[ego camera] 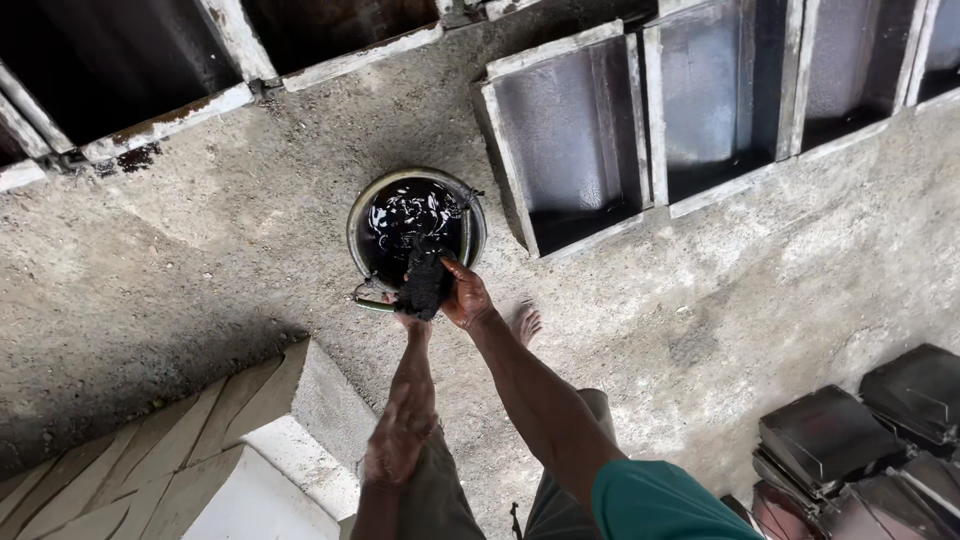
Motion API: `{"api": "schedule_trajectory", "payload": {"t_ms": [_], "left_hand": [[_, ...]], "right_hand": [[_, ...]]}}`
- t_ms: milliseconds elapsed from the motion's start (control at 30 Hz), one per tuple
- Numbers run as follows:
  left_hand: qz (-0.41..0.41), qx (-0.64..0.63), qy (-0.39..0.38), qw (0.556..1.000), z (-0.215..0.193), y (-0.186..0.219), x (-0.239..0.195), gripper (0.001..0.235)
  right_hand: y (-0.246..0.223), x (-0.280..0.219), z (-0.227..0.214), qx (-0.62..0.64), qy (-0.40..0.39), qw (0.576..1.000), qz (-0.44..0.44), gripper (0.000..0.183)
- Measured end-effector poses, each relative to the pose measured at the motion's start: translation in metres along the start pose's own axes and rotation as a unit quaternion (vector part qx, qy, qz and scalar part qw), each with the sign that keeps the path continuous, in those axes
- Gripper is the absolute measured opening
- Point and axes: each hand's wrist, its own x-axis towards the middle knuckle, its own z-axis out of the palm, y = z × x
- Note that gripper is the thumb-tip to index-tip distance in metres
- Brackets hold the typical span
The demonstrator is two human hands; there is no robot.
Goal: The person dips a cloth into a bucket of dark liquid and scrubs the interior surfaces of several rectangular trays arranged on the floor. The person moves along the row of trays, wiping each one thoroughly with the wet cloth.
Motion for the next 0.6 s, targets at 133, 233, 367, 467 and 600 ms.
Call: {"api": "schedule_trajectory", "payload": {"t_ms": [133,233,367,467,600], "left_hand": [[0.191,-0.053,-0.041,0.979,-0.037,0.03,-0.029,0.052],[0.181,0.107,0.263,0.941,-0.019,0.024,-0.054,0.048],[0.177,0.252,0.362,0.88,-0.04,-0.064,-0.051,0.041],[0.215,0.437,0.391,0.781,-0.037,-0.144,-0.033,0.042],[0.214,0.45,0.422,0.757,0.0,-0.203,-0.026,0.039]], "right_hand": [[-0.008,-0.001,0.003,-0.055,0.03,0.997,0.035,0.048],[-0.017,0.005,-0.001,-0.089,0.094,0.99,0.059,0.052],[-0.031,-0.011,-0.01,-0.11,0.104,0.979,0.139,0.063],[-0.046,-0.027,-0.005,-0.101,0.075,0.98,0.154,0.06],[-0.062,-0.059,0.006,-0.09,0.018,0.98,0.179,0.059]]}}
